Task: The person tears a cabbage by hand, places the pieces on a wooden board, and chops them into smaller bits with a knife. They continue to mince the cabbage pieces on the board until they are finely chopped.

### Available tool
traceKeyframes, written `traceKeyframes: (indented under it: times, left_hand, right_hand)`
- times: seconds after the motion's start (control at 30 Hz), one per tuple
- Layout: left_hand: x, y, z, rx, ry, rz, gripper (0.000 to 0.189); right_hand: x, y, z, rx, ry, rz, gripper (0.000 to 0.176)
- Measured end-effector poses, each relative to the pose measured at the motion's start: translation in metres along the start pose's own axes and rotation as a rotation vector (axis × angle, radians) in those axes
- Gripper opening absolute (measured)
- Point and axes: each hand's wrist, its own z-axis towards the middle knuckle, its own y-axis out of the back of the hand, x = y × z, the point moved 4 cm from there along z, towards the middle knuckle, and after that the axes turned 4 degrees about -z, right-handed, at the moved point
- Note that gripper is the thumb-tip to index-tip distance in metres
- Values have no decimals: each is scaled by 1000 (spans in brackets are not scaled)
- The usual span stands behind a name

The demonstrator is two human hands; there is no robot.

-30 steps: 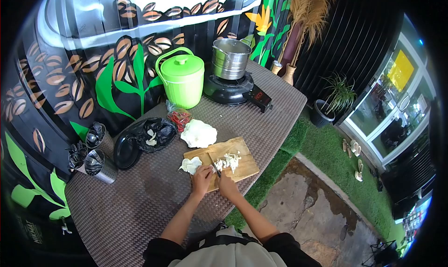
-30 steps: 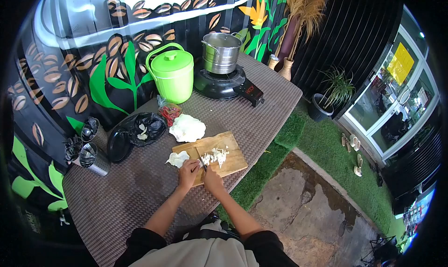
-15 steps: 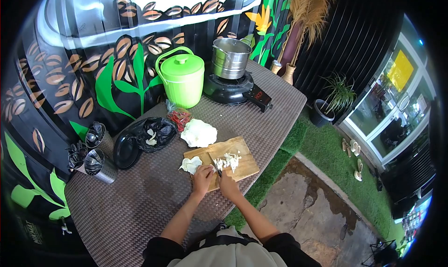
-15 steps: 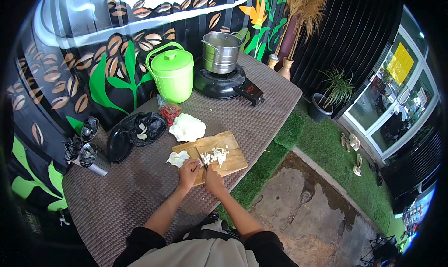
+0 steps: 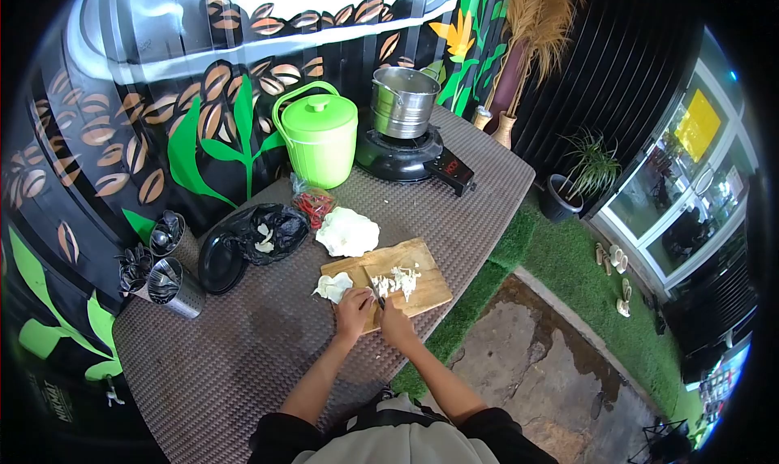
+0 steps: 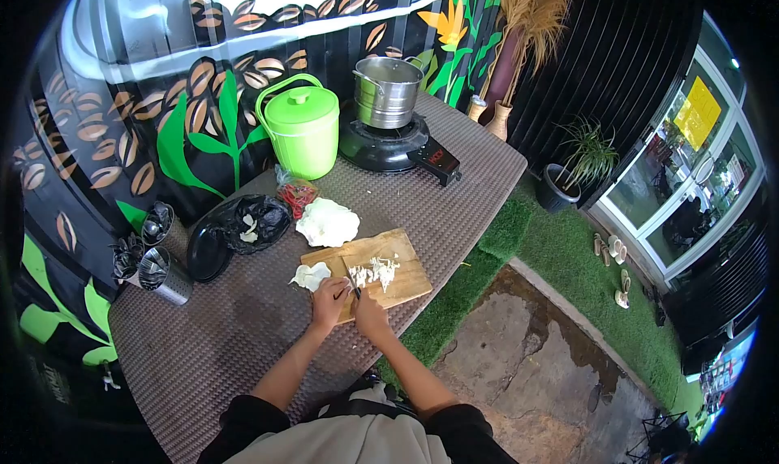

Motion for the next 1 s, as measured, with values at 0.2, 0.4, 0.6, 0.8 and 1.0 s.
traceKeyframes:
  times: [0.2,0.4,0.6,0.8,1.0]
  left_hand:
    - [1,0,0,7,-8,-12,13]
    - [3,1,2,28,10,-13,15]
    - [6,-3,-1,55,-16,15,15]
    - [6,-4,-1,84,0,-8,17]
    - [5,-3,-1,59,-30,-18,17]
  right_hand:
    - [0,23,5,152,68,122,31]
    - [-8,-15,-9,-13,15,-6,32]
    - [-15,4,20,39,94,74,32]
    - [-10,14,1,189,60,167,31]
    - [-4,-13,0,-62,-1,-65,30]
